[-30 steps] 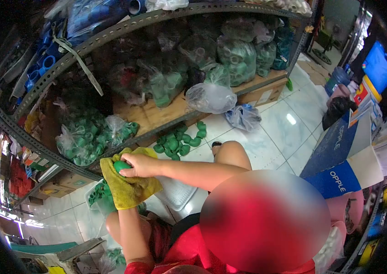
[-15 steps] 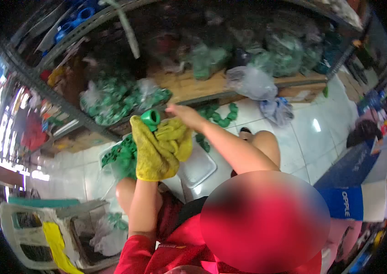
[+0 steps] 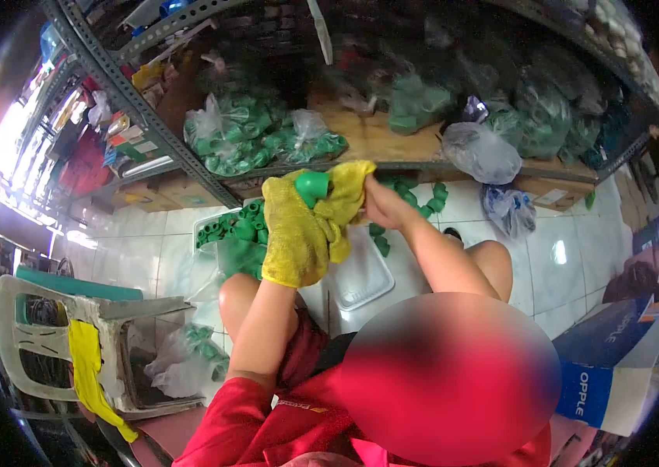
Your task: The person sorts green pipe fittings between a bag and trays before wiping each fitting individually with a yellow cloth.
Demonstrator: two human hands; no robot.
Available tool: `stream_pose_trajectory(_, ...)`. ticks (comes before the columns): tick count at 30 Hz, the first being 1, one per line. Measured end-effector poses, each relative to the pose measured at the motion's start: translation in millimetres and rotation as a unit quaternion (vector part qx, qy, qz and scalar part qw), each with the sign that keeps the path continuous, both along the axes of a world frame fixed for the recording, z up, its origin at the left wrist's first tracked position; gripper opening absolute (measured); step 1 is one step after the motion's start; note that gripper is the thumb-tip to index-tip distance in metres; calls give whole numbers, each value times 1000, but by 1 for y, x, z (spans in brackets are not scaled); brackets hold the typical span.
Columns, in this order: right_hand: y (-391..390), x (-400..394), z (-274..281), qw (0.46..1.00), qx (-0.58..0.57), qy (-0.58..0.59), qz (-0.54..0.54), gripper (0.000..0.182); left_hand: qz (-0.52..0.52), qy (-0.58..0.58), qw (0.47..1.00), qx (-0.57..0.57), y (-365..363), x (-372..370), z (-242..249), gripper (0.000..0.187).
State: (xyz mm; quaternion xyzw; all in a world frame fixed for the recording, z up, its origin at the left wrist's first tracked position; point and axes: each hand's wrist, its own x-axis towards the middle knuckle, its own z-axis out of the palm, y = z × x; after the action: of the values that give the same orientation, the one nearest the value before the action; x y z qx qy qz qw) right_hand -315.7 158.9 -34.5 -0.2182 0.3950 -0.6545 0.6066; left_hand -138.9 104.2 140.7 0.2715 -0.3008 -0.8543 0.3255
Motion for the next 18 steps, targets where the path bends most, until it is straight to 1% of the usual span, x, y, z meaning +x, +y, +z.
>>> stream_pose_trajectory(1,0,0,27,999,-9,-35,7,78,16,-11,999,-36,-1,-2,-7,40)
stream_pose_trajectory(2,1,3,47,996,-82,-34,-17,81,31,-24,997,-71,-5,-3,-16,42)
stream_pose_trajectory(3,1,5,60,993,-100,-52,-24,80,-223,160,961,-17,-30,-5,-56,49)
stream_pose_trajectory(4,0,7,68,990,-116,-71,-28,79,-214,158,964,-17,-33,-10,-64,49)
stream_pose_trajectory(6,-4,12,74,989,-141,51,-8,66,-118,58,991,-40,-29,-19,-75,54)
stream_pose_trajectory(7,2,28,92,980,-116,157,-48,53,-160,103,979,-77,-34,-19,-81,52)
stream_pose_trajectory(8,9,28,95,934,-42,350,-50,38,-31,57,996,57,-31,-25,-98,46)
stream_pose_trajectory(10,9,44,109,844,-44,535,3,24,-90,117,970,193,-31,-21,-106,41)
stream_pose_trajectory(11,8,45,105,844,-47,534,9,24,-84,118,971,192,-30,-16,-109,41)
stream_pose_trajectory(12,8,44,102,774,-90,627,-12,22,-127,141,965,182,-26,-10,-110,38)
stream_pose_trajectory(13,7,44,99,691,-131,710,-34,20,-171,163,956,171,-23,-6,-111,35)
stream_pose_trajectory(14,7,42,98,692,-131,709,-34,20,-171,162,956,172,-22,-5,-113,35)
stream_pose_trajectory(16,6,38,102,702,-154,693,-57,22,-119,127,978,114,-25,-4,-125,36)
stream_pose_trajectory(18,5,43,100,704,-127,696,-62,25,-83,97,990,54,-30,-12,-139,37)
